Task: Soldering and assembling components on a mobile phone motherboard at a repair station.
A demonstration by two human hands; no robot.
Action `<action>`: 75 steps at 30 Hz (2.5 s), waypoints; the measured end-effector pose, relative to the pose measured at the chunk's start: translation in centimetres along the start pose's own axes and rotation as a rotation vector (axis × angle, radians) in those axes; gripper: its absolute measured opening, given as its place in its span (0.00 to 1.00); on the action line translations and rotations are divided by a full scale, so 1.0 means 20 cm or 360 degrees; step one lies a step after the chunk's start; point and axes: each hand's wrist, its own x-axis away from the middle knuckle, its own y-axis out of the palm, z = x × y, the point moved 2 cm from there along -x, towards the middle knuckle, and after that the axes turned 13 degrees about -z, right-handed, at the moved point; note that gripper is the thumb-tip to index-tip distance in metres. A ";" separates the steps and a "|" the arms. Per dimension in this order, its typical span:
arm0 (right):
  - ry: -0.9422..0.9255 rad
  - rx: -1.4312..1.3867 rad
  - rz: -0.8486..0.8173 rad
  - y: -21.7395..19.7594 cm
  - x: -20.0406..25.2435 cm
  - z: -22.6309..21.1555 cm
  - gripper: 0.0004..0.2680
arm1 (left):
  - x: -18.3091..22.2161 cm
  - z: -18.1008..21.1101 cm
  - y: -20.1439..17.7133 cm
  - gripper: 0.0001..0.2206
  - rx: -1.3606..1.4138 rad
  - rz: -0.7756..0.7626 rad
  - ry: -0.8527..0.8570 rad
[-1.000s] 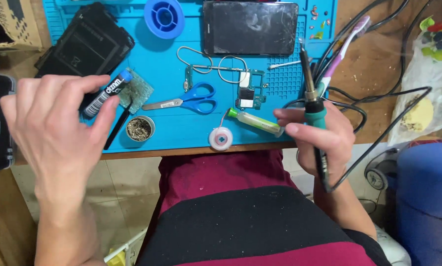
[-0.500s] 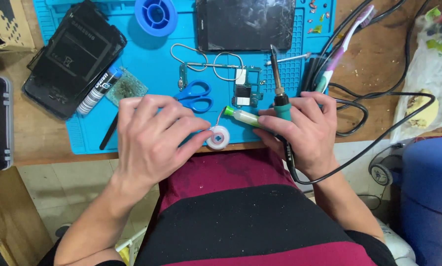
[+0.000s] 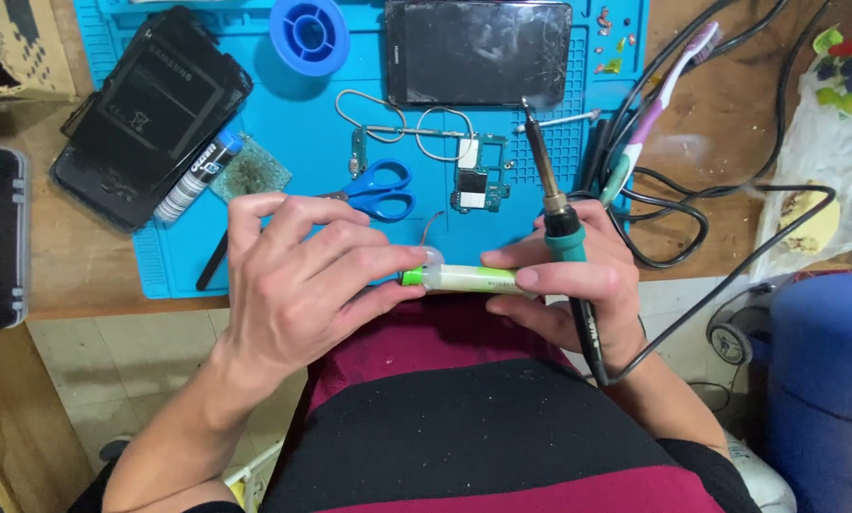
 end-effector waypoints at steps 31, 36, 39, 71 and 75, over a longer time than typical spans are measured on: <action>-0.0052 -0.0277 0.0169 0.03 -0.13 -0.03 0.13 | 0.09 -0.19 -0.16 0.08 -0.0091 -0.0155 -0.0387; -0.0027 -0.0124 0.0301 -0.02 -0.09 -0.01 0.12 | 0.06 -0.27 -0.07 0.08 -0.0002 -0.0351 -0.0502; -0.0041 -0.0127 0.0422 -0.09 -0.07 0.00 0.13 | 0.03 -0.30 -0.06 0.06 -0.0070 -0.0446 -0.0544; -0.0069 -0.0263 0.0638 -0.10 -0.13 -0.02 0.14 | -0.01 -0.12 -0.02 0.17 -0.0806 -0.0493 -0.0253; 0.0020 -0.0270 0.0572 -0.10 -0.13 -0.04 0.14 | -0.03 -0.11 0.00 0.16 -0.0856 -0.0556 -0.0227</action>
